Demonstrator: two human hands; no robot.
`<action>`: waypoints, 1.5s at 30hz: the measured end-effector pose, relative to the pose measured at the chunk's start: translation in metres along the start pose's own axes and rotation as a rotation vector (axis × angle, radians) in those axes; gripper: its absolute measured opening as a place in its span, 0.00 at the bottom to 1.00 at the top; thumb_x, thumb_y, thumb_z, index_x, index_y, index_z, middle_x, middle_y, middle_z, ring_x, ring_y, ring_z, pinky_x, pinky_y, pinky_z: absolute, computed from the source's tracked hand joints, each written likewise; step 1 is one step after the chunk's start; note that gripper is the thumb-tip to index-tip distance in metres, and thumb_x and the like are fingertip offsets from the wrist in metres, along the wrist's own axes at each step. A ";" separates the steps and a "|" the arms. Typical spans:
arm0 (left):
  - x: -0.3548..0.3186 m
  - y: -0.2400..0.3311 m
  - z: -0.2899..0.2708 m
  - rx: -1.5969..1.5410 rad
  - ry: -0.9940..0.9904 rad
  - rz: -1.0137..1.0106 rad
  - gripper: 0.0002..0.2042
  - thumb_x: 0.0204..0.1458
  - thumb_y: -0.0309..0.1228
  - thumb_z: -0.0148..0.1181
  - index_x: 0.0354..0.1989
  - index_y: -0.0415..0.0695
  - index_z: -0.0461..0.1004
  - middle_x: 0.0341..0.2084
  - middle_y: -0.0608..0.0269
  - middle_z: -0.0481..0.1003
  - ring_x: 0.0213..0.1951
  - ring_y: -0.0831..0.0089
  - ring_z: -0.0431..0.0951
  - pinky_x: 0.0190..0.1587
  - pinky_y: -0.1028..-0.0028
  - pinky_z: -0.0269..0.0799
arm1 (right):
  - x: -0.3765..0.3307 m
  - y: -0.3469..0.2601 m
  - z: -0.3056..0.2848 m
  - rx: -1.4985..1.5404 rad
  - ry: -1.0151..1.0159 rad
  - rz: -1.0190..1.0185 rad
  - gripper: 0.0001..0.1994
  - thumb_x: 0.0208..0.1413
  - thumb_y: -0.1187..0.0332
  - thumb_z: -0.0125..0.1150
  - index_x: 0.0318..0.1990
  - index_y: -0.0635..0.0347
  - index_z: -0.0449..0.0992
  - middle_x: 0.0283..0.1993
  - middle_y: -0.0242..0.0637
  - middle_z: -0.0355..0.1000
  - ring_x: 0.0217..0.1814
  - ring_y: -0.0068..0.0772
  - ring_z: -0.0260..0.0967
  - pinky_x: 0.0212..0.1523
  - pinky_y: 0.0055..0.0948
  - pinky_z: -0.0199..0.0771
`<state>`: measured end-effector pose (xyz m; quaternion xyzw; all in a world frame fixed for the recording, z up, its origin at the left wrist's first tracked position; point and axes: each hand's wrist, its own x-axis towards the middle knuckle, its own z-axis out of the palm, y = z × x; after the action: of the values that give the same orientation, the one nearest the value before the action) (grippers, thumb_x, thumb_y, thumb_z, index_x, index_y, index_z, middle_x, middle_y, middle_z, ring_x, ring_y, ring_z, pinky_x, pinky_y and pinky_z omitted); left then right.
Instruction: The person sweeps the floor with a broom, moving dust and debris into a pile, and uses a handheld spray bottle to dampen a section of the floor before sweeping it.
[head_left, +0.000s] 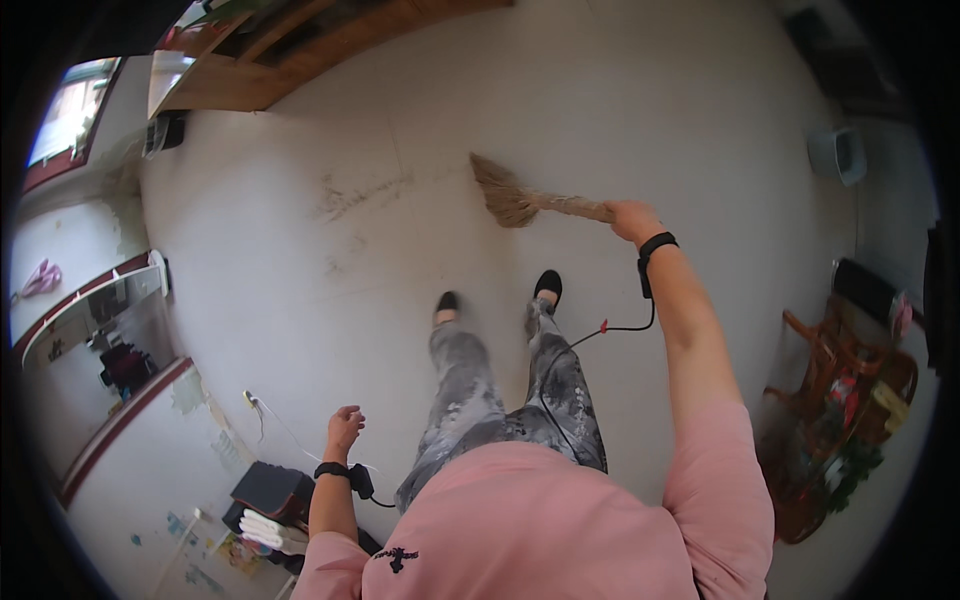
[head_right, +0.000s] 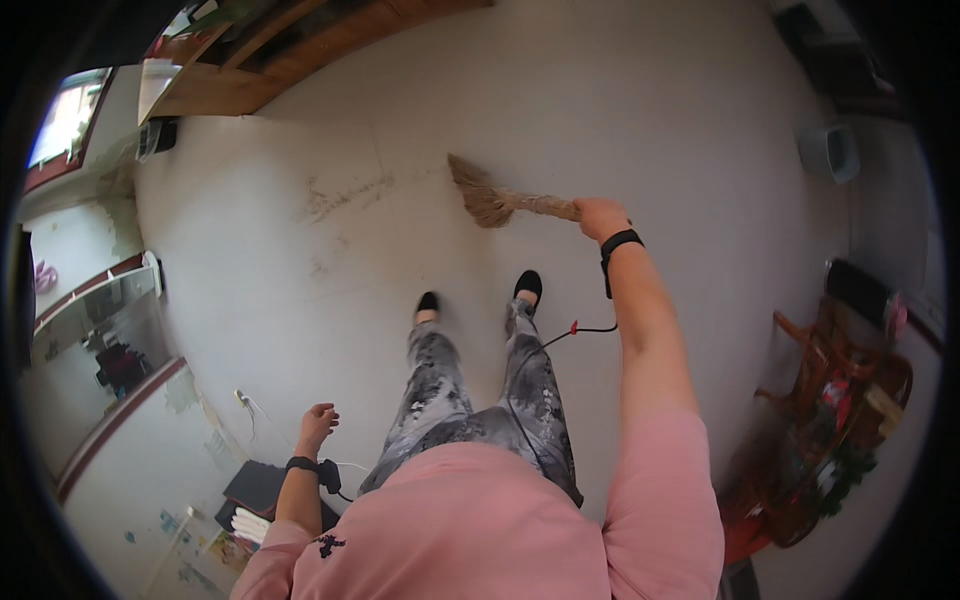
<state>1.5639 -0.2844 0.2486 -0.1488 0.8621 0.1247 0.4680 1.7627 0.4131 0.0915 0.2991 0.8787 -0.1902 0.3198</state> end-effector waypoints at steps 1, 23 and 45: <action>-0.006 0.012 0.009 -0.007 -0.014 0.000 0.16 0.53 0.32 0.52 0.48 0.38 0.73 0.32 0.57 0.79 0.31 0.72 0.80 0.29 0.74 0.74 | 0.006 0.008 -0.011 -0.014 0.005 0.009 0.15 0.54 0.72 0.51 0.47 0.44 0.75 0.42 0.36 0.77 0.47 0.42 0.74 0.45 0.41 0.73; -0.056 0.433 0.214 -0.220 -0.060 0.088 0.14 0.52 0.29 0.53 0.47 0.39 0.73 0.31 0.60 0.79 0.31 0.74 0.80 0.29 0.76 0.74 | 0.215 0.222 -0.245 -0.288 -0.092 -0.181 0.17 0.54 0.71 0.52 0.51 0.41 0.73 0.40 0.36 0.77 0.46 0.40 0.75 0.46 0.40 0.73; -0.099 0.868 0.361 -0.329 0.075 -0.027 0.13 0.55 0.29 0.52 0.46 0.39 0.74 0.29 0.58 0.80 0.30 0.72 0.80 0.31 0.74 0.73 | 0.481 0.570 -0.618 -0.406 -0.092 -0.080 0.12 0.56 0.69 0.54 0.46 0.42 0.78 0.43 0.32 0.77 0.46 0.36 0.76 0.45 0.36 0.76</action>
<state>1.5691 0.6600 0.2065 -0.2393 0.8448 0.2524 0.4066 1.5578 1.3588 0.1321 0.1843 0.8945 -0.0354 0.4057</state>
